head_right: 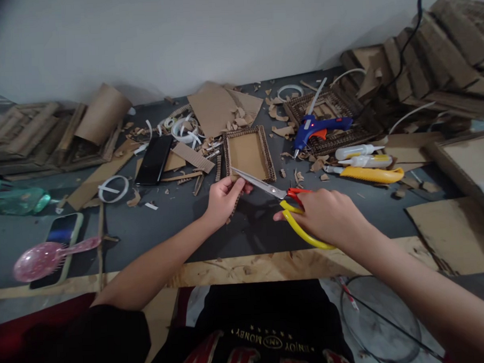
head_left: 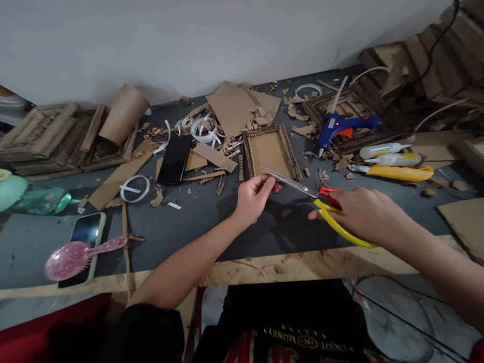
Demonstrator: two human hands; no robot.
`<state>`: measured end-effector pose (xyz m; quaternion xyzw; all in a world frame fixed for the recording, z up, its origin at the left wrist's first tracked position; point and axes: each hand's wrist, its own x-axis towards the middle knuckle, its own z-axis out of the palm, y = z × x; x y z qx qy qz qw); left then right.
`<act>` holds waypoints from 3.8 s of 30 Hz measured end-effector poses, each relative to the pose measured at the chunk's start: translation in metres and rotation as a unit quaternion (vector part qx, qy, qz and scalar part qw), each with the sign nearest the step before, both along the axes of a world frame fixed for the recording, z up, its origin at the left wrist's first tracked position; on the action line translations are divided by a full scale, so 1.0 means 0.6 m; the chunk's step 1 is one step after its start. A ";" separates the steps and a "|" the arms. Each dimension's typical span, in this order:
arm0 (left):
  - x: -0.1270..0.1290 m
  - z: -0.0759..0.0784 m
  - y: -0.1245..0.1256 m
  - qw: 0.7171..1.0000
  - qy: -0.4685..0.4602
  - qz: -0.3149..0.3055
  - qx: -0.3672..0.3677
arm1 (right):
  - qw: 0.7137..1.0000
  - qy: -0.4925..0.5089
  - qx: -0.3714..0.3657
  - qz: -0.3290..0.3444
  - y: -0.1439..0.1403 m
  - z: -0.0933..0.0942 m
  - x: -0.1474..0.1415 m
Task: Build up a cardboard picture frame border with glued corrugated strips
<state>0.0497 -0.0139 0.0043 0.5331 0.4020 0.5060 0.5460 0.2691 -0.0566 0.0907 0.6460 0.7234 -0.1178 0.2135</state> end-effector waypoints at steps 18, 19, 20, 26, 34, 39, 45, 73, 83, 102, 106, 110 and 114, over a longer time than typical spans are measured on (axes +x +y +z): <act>0.005 -0.007 -0.008 0.998 -0.033 -0.048 -0.037 | 0.976 0.077 0.185 -0.082 0.351 0.031 -0.010; 0.005 -0.006 -0.009 0.997 -0.032 -0.051 -0.038 | 0.976 0.075 0.188 -0.078 0.355 0.030 -0.012; 0.006 -0.006 -0.010 0.997 -0.031 -0.051 -0.039 | 0.976 0.071 0.193 -0.068 0.357 0.029 -0.013; 0.006 -0.003 -0.011 0.998 -0.002 -0.052 -0.044 | 0.972 0.057 0.228 -0.007 0.362 0.031 -0.007; 0.007 0.007 -0.013 0.996 0.025 -0.073 -0.040 | 0.968 0.072 0.239 0.009 0.391 0.044 -0.002; 0.006 0.006 -0.014 0.996 0.021 -0.082 -0.038 | 0.965 0.121 0.229 0.032 0.405 0.030 -0.033; 0.007 0.001 -0.011 0.998 0.021 -0.049 -0.034 | 0.953 0.118 0.279 0.012 0.394 0.023 -0.085; -0.091 0.033 0.053 0.911 0.315 0.040 0.264 | 0.879 0.252 0.378 -0.144 0.218 -0.038 0.128; -0.086 -0.006 0.078 0.890 0.368 0.108 0.247 | 0.973 0.068 0.212 -0.056 0.250 -0.021 0.157; -0.084 0.004 0.106 0.949 0.308 0.045 0.042 | 0.823 0.324 0.457 0.096 0.169 -0.113 -0.016; -0.084 0.004 0.104 0.949 0.309 0.026 0.061 | 0.827 0.303 0.462 0.106 0.167 -0.127 -0.019; -0.084 0.004 0.103 0.951 0.302 0.011 0.064 | 0.829 0.290 0.465 0.113 0.167 -0.145 -0.011; -0.084 0.004 0.101 0.947 0.312 0.002 0.076 | 0.827 0.286 0.466 0.129 0.167 -0.155 -0.005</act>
